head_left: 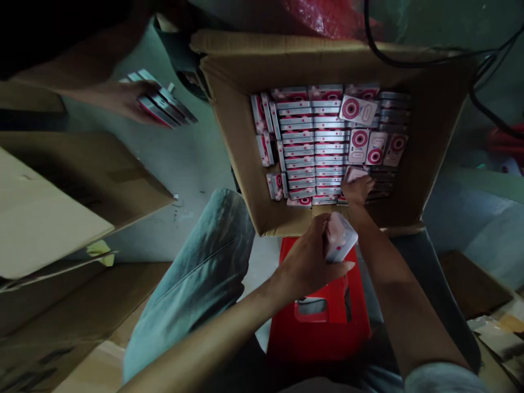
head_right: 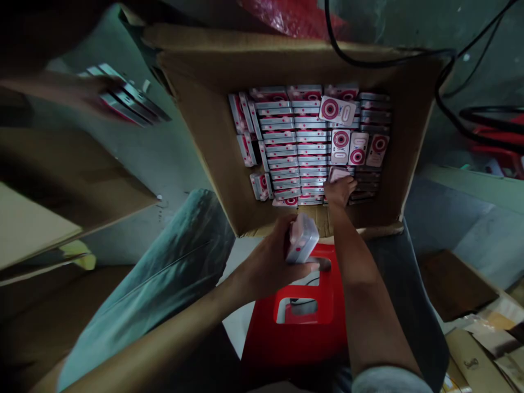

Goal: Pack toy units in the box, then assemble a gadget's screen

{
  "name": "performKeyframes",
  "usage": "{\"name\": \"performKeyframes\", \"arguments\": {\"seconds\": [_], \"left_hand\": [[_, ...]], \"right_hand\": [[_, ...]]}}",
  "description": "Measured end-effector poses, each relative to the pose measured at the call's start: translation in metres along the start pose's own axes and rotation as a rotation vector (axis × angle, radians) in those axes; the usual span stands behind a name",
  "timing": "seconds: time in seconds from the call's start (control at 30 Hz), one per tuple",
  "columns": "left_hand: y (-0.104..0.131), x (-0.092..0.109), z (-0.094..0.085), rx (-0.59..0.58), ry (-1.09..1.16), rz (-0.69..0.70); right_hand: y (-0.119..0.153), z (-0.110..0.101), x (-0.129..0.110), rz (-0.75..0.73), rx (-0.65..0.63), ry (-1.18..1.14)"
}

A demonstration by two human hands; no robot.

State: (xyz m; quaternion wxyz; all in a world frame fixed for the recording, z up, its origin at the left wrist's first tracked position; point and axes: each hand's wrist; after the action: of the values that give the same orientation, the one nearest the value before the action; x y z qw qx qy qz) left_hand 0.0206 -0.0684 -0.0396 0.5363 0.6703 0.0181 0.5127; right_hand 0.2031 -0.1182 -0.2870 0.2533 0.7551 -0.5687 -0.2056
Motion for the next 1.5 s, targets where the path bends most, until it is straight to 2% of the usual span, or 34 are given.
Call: {"name": "performKeyframes", "arguments": {"seconds": [0.2,0.5,0.63,0.73,0.83,0.93,1.03,1.13,1.23,1.33,1.4,1.5], "left_hand": [[-0.001,0.0,-0.007,0.015,-0.035,0.001],[0.005,0.008,-0.015,0.022,0.005,-0.005],[0.004,0.001,-0.021,0.028,-0.003,0.055],[0.0,-0.004,-0.028,0.074,0.023,0.145],[0.0,0.0,-0.032,0.089,0.036,0.227],[0.022,0.008,-0.028,0.021,0.097,0.266],[0.075,0.005,-0.008,-0.032,0.193,0.258],[0.147,-0.017,0.026,-0.062,0.377,0.228],[0.217,-0.053,0.065,-0.128,0.411,0.238],[0.27,-0.089,0.103,-0.179,0.419,0.243],[0.293,-0.107,0.124,-0.202,0.423,0.248],[0.313,-0.121,0.147,-0.242,0.432,0.26]], "right_hand": [[0.003,0.002,-0.012,0.053,0.033,-0.003],[0.005,0.007,-0.015,0.119,0.002,-0.081],[0.014,-0.011,-0.013,0.165,-0.049,-0.178],[0.037,-0.042,-0.012,0.172,-0.126,-0.312],[0.087,-0.086,-0.006,0.111,-0.282,-0.508],[0.164,-0.135,0.013,0.035,-0.398,-0.707],[0.256,-0.179,0.053,-0.013,-0.479,-0.851],[0.345,-0.21,0.107,-0.042,-0.552,-0.933],[0.415,-0.221,0.168,-0.065,-0.612,-0.97],[0.462,-0.216,0.23,-0.076,-0.627,-0.989],[0.483,-0.208,0.268,-0.076,-0.616,-0.997],[0.502,-0.195,0.311,-0.045,-0.621,-1.011]]}}
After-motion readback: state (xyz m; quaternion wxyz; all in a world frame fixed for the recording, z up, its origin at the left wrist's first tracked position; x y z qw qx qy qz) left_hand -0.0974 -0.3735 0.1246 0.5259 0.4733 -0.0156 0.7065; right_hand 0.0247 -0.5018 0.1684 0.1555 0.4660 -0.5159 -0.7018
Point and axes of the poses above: each hand's wrist, its own y-axis away from the middle knuckle, its own z-axis out of the palm, x = y × z, and after that the axes turned 11 degrees about z, right-handed
